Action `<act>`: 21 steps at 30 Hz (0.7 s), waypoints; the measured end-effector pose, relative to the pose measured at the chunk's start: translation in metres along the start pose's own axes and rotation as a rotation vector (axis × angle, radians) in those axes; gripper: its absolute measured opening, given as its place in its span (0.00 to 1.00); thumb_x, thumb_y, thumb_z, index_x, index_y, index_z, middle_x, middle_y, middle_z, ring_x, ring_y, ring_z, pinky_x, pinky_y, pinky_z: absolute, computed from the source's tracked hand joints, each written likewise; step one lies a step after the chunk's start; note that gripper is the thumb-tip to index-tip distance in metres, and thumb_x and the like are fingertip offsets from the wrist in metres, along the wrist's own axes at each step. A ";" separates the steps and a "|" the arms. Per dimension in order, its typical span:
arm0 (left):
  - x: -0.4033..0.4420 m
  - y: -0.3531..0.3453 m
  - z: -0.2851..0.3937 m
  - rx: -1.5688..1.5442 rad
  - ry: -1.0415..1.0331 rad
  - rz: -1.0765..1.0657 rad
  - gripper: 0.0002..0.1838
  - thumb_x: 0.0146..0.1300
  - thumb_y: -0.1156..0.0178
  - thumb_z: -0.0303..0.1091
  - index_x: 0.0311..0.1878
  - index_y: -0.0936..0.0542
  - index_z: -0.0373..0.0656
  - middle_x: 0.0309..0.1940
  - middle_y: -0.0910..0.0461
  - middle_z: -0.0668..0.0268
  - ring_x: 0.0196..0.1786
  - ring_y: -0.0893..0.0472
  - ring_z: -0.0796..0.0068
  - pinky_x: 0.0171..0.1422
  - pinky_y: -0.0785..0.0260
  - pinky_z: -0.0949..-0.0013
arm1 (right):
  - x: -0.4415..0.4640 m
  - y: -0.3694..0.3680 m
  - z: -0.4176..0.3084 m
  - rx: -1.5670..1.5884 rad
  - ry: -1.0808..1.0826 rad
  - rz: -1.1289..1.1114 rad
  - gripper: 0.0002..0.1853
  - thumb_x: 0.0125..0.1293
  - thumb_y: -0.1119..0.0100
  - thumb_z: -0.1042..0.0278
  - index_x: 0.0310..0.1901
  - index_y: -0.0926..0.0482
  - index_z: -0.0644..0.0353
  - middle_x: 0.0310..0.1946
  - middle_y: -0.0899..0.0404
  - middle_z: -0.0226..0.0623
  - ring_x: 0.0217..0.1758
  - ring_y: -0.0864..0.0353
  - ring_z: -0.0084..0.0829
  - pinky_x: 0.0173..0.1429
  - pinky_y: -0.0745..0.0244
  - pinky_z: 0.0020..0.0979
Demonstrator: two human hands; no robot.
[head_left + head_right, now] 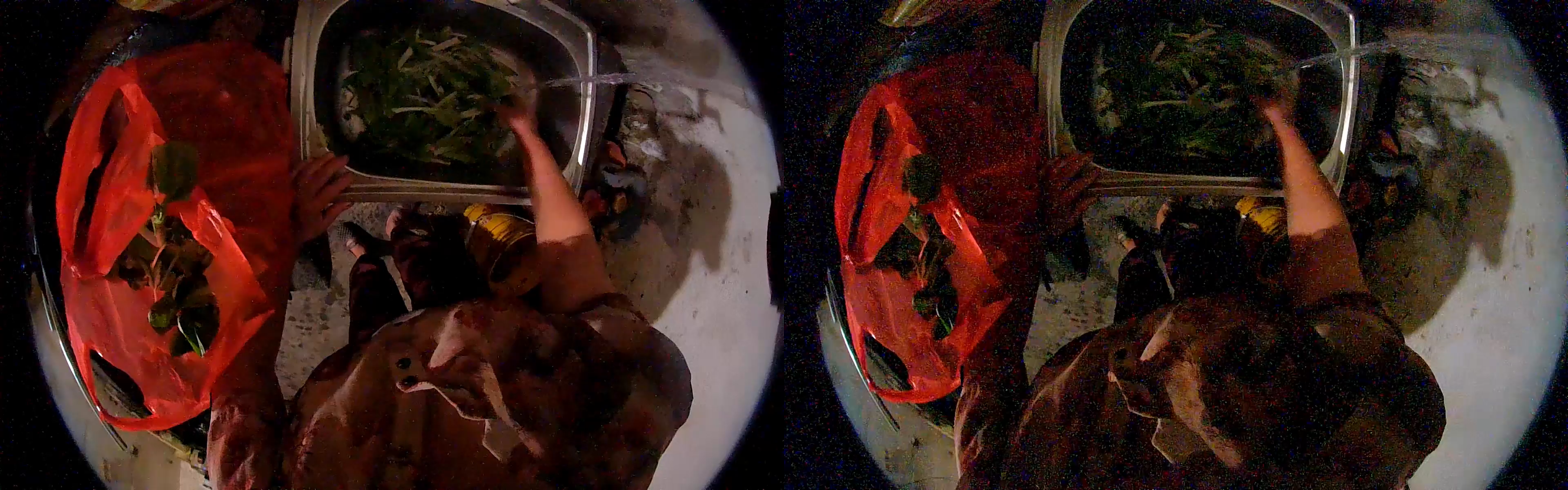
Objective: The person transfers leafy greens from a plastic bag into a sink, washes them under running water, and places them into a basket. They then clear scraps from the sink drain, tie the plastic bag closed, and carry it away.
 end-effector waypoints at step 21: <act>-0.004 -0.018 -0.011 -0.079 -0.014 0.099 0.25 0.44 0.31 0.37 0.49 0.21 0.45 0.63 0.30 0.59 0.67 0.34 0.55 0.68 0.44 0.49 | -0.006 -0.050 -0.113 -0.701 0.287 -0.055 0.31 0.56 0.35 0.52 0.61 0.28 0.52 0.57 0.27 0.48 0.56 0.24 0.47 0.54 0.25 0.45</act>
Point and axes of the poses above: each hand's wrist, its own x-axis towards the middle knuckle, its own y-axis out of the back of the hand, z = x × y, the point moved 7 cm from there along x, towards the middle knuckle
